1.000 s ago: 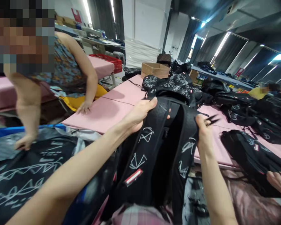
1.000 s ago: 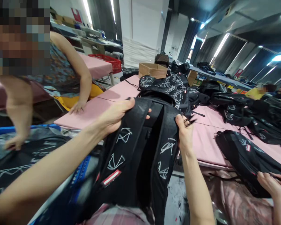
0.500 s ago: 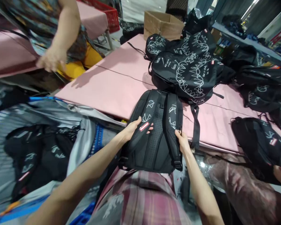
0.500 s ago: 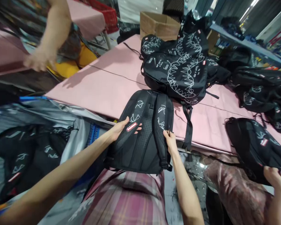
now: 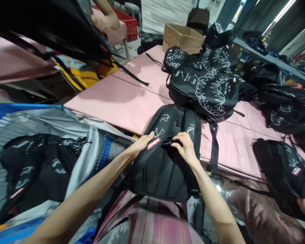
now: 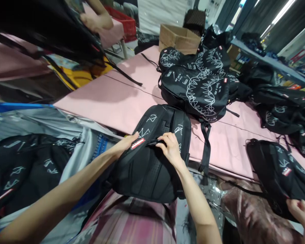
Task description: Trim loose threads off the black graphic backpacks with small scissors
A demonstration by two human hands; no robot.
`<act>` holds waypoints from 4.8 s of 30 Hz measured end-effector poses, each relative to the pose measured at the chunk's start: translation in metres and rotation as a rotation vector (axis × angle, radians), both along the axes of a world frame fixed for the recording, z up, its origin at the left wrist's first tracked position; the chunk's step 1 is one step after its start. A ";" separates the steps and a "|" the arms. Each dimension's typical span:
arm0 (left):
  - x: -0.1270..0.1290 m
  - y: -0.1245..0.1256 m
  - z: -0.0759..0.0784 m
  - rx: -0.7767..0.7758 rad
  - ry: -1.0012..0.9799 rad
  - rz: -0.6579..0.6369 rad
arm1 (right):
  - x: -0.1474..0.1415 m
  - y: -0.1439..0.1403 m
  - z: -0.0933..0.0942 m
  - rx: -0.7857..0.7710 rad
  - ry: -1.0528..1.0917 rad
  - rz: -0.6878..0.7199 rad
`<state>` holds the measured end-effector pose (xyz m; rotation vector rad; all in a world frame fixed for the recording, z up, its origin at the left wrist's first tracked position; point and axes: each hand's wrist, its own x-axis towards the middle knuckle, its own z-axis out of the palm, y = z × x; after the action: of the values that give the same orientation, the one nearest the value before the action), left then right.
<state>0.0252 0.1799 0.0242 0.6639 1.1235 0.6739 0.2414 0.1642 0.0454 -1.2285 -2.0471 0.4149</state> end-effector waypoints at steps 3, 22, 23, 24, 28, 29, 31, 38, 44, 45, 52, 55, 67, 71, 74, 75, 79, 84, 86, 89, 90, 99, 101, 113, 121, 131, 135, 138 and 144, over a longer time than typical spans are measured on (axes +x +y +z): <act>-0.008 0.005 0.007 0.040 -0.035 -0.030 | -0.006 0.023 0.001 0.047 0.031 0.067; -0.020 0.015 0.020 0.016 -0.159 -0.071 | -0.028 0.054 0.021 0.127 -0.045 0.330; -0.019 0.015 0.020 0.032 -0.134 -0.067 | -0.029 0.053 0.023 0.139 -0.055 0.338; -0.019 0.015 0.021 0.053 -0.102 -0.062 | -0.030 0.052 0.025 0.147 -0.065 0.345; -0.016 0.016 0.024 0.157 0.008 -0.066 | -0.034 0.046 0.034 0.121 -0.122 0.361; -0.015 0.016 0.025 0.179 0.015 -0.078 | -0.035 0.045 0.035 0.113 -0.135 0.367; -0.014 0.016 0.026 0.211 -0.001 -0.113 | -0.037 0.042 0.037 0.113 -0.147 0.386; -0.010 0.015 0.022 0.292 -0.063 -0.155 | -0.053 0.022 0.037 0.106 -0.220 0.380; -0.012 0.004 0.022 0.199 -0.171 -0.135 | -0.044 -0.003 0.051 -0.138 0.069 0.356; -0.014 -0.001 0.024 0.180 -0.183 -0.128 | -0.037 -0.004 0.051 -0.196 0.135 0.227; -0.008 -0.036 0.027 0.223 -0.389 -0.126 | -0.012 -0.028 0.029 -0.364 0.118 -0.353; 0.004 -0.036 0.023 0.254 -0.414 -0.078 | -0.023 -0.048 0.028 -0.258 0.052 -0.456; 0.019 -0.037 0.017 0.256 -0.436 0.023 | -0.034 -0.049 0.038 -0.072 -0.101 -0.504; 0.022 -0.035 0.013 0.248 -0.419 0.037 | -0.034 -0.050 0.040 -0.007 -0.141 -0.489; 0.024 -0.034 0.011 0.242 -0.405 0.059 | -0.034 -0.048 0.038 0.024 -0.148 -0.467; 0.025 -0.034 0.011 0.239 -0.403 0.064 | -0.035 -0.047 0.037 0.030 -0.140 -0.454; 0.026 -0.034 0.010 0.242 -0.424 0.073 | -0.037 -0.043 0.034 0.051 -0.107 -0.423; 0.025 -0.034 0.009 0.236 -0.441 0.080 | -0.035 -0.036 0.034 0.012 -0.065 -0.421; 0.025 -0.033 0.009 0.217 -0.447 0.083 | -0.031 -0.036 0.034 -0.027 -0.030 -0.429; 0.025 -0.032 0.011 0.205 -0.458 0.084 | -0.026 -0.040 0.034 -0.008 -0.044 -0.427; 0.025 -0.032 0.011 0.208 -0.459 0.084 | -0.025 -0.042 0.034 0.021 -0.068 -0.425; 0.027 -0.032 0.004 0.284 -0.408 0.081 | -0.034 -0.043 0.037 0.146 -0.193 -0.415; 0.028 -0.032 0.003 0.314 -0.396 0.082 | -0.036 -0.041 0.036 0.116 -0.165 -0.411; -0.002 -0.019 0.010 0.483 -0.138 -0.127 | -0.011 -0.007 0.039 -0.180 0.086 -0.218; -0.036 -0.003 0.044 0.547 0.126 -0.399 | -0.012 0.031 0.051 -0.046 -0.107 0.138; -0.048 0.005 0.056 0.602 0.113 -0.448 | -0.013 0.059 0.061 -0.028 -0.221 0.284; -0.049 0.007 0.054 0.591 0.091 -0.465 | -0.014 0.064 0.059 -0.068 -0.217 0.314; -0.050 0.007 0.053 0.604 0.102 -0.450 | -0.016 0.063 0.059 -0.076 -0.190 0.312; -0.050 0.007 0.053 0.574 0.095 -0.440 | -0.014 0.063 0.060 -0.034 -0.178 0.319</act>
<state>-0.0248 0.1868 0.0772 1.3987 0.8214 0.5842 0.2270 0.2269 0.1055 -0.9875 -2.4096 0.5043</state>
